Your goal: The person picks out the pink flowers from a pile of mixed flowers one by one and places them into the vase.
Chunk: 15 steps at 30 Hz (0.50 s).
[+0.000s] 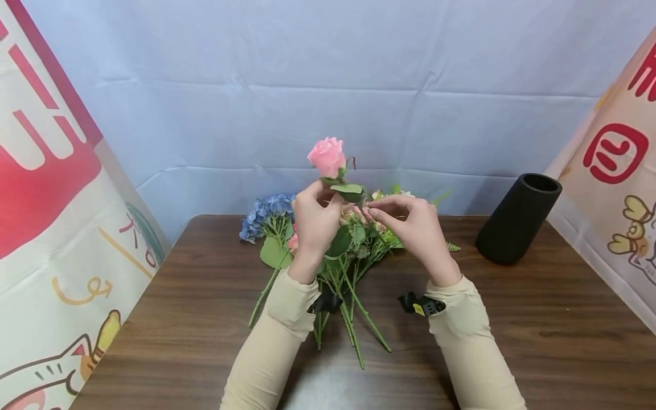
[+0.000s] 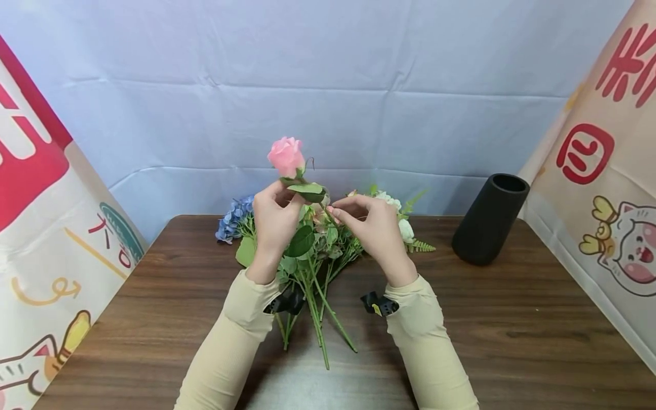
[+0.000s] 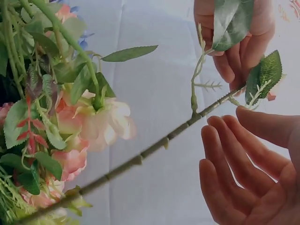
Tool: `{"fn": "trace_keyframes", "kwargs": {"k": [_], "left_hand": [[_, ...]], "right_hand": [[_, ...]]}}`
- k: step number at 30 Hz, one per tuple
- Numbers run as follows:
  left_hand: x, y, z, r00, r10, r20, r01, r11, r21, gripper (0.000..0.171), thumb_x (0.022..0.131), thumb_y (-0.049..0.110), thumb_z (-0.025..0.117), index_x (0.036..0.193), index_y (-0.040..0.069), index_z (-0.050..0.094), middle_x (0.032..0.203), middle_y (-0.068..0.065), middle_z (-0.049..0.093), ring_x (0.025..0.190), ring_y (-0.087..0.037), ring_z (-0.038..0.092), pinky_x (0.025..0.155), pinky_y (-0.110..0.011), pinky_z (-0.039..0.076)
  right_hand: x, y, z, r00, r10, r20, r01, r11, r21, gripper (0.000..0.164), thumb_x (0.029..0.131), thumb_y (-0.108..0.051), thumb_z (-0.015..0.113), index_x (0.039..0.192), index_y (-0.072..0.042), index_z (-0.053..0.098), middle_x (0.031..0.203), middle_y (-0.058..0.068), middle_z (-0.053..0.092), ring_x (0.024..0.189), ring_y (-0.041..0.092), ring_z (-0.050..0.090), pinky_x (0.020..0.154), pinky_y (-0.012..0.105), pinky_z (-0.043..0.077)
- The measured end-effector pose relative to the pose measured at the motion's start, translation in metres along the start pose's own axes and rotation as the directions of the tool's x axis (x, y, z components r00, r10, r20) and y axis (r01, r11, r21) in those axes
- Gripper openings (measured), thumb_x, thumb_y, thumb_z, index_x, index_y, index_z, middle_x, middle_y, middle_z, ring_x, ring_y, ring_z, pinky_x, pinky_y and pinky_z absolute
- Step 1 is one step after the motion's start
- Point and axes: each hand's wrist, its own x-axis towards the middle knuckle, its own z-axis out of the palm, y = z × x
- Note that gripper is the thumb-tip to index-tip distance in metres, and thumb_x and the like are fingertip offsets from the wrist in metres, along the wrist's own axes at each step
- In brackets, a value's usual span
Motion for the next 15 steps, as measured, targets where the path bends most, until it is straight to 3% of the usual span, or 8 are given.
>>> {"fn": "trace_keyframes", "kwargs": {"k": [7, 15], "left_hand": [[-0.003, -0.005, -0.003, 0.998, -0.067, -0.012, 0.064, 0.982, -0.179, 0.017, 0.085, 0.002, 0.061, 0.096, 0.007, 0.073, 0.075, -0.014, 0.072, 0.058, -0.015, 0.064, 0.046, -0.024, 0.042], [-0.007, -0.011, -0.004, 0.991, -0.137, 0.004, 0.131, 0.941, -0.310, 0.018, 0.087, 0.006, 0.066, 0.103, 0.000, 0.071, 0.085, -0.023, 0.071, 0.060, -0.013, 0.066, 0.054, -0.024, 0.045]], "right_hand": [[-0.002, -0.005, 0.002, 1.000, -0.022, 0.000, 0.022, 1.000, 0.012, 0.022, 0.085, -0.032, 0.071, 0.104, -0.021, 0.073, 0.100, -0.001, 0.072, 0.081, 0.013, 0.069, 0.067, 0.032, 0.054], [-0.003, -0.008, 0.005, 0.999, -0.035, -0.008, 0.035, 0.999, -0.010, 0.022, 0.082, -0.026, 0.075, 0.102, -0.019, 0.074, 0.098, -0.001, 0.073, 0.077, 0.011, 0.069, 0.065, 0.026, 0.054]]}}
